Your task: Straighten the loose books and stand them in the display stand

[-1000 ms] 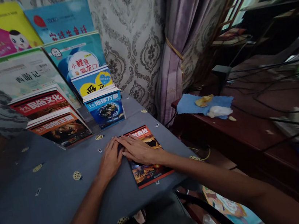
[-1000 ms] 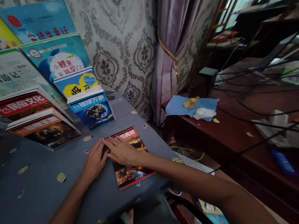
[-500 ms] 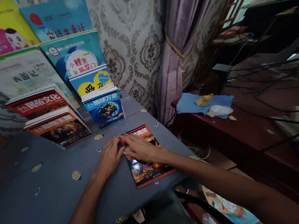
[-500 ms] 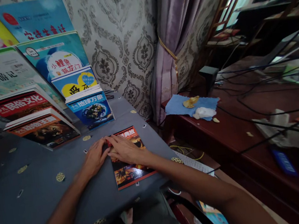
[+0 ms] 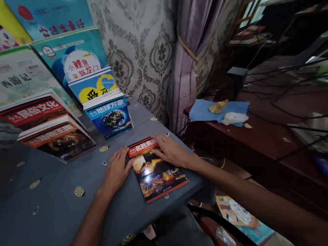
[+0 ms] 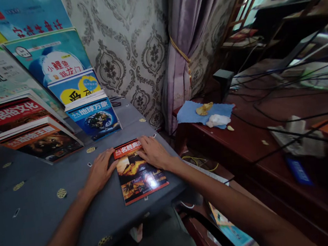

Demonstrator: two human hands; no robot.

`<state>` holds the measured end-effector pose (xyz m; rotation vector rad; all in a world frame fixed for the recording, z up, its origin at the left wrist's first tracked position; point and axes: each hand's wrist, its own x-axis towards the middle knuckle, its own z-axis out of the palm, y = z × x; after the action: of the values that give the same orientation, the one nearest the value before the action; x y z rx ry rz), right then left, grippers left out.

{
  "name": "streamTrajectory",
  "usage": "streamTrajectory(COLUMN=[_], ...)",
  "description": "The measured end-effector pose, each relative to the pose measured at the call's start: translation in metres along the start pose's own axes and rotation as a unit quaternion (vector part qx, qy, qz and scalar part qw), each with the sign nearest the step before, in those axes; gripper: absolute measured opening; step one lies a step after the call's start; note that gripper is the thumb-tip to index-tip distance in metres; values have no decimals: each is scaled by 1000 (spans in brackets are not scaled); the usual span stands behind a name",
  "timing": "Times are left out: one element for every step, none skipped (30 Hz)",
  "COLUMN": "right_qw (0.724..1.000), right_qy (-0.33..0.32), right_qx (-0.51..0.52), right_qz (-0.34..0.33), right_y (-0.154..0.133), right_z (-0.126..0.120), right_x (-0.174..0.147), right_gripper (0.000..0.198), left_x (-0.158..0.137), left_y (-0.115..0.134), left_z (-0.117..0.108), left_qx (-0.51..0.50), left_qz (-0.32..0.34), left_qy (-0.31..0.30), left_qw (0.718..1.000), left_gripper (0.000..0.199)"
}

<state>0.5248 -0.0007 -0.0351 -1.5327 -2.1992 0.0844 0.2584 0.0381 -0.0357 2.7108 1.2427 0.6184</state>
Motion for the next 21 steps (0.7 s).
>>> streamTrajectory(right_qw=[1000,1000,999,999,998,997,996,995,994,994,994,994,994,994,993,993,992,991,991,992,993], right_qy=[-1,-4,-8,-13,-18,-22,-24,-24,-22,-19,-13,-7,-2,2,3,3,3,2,6,12,20], right_qx=[8,19,32,46,59,72,82,91,98,103,106,107,108,110,114,119,126,130,131,127,120], right_qz=[-2,-4,-8,-12,-16,-19,-23,-27,-31,-34,-35,-34,-31,-28,-26,-25,-25,-25,-23,-18,-11], right_y=[2,4,8,11,16,19,23,25,26,26,26,25,23,21,19,16,13,9,4,-1,-8], right_z=[0,0,0,0,0,1,2,2,2,2,1,0,-3,-6,-10,-14,-19,-23,-28,-31,-34], right_x=[0,-1,-2,-3,-4,-5,-6,-7,-8,-9,-10,-12,-15,-20,-26,-35,-44,-56,-68,-80,-93], right_gripper=[46,47,48,49,51,51,51,51,50,50,49,48,47,45,44,42,41,40,39,38,37], left_x=[1,2,5,9,15,21,28,35,42,47,51,54,56,56,55,54,53,52,51,50,50], left_y=[0,0,2,5,9,14,20,27,33,40,45,50,53,54,55,55,54,53,53,53,53], left_z=[-2,-5,-8,-11,-13,-14,-13,-11,-7,-1,5,11,17,22,26,29,30,31,31,31,30], left_qx=[7,16,28,42,56,66,68,61,44,25,13,5,2,2,3,2,0,-1,-1,0,1], left_qz=[3,5,7,7,7,9,15,27,43,60,71,77,77,74,71,69,67,66,65,63,62], left_qy=[-4,-9,-17,-26,-35,-44,-51,-55,-61,-68,-77,-82,-84,-81,-76,-70,-65,-62,-59,-57,-56], left_qw=[1000,1000,999,999,998,997,996,996,996,996,994,994,994,994,995,995,996,996,996,996,997], left_gripper=[38,37,35,32,30,29,29,30,32,34,36,38,40,41,42,42,42,41,40,40,39])
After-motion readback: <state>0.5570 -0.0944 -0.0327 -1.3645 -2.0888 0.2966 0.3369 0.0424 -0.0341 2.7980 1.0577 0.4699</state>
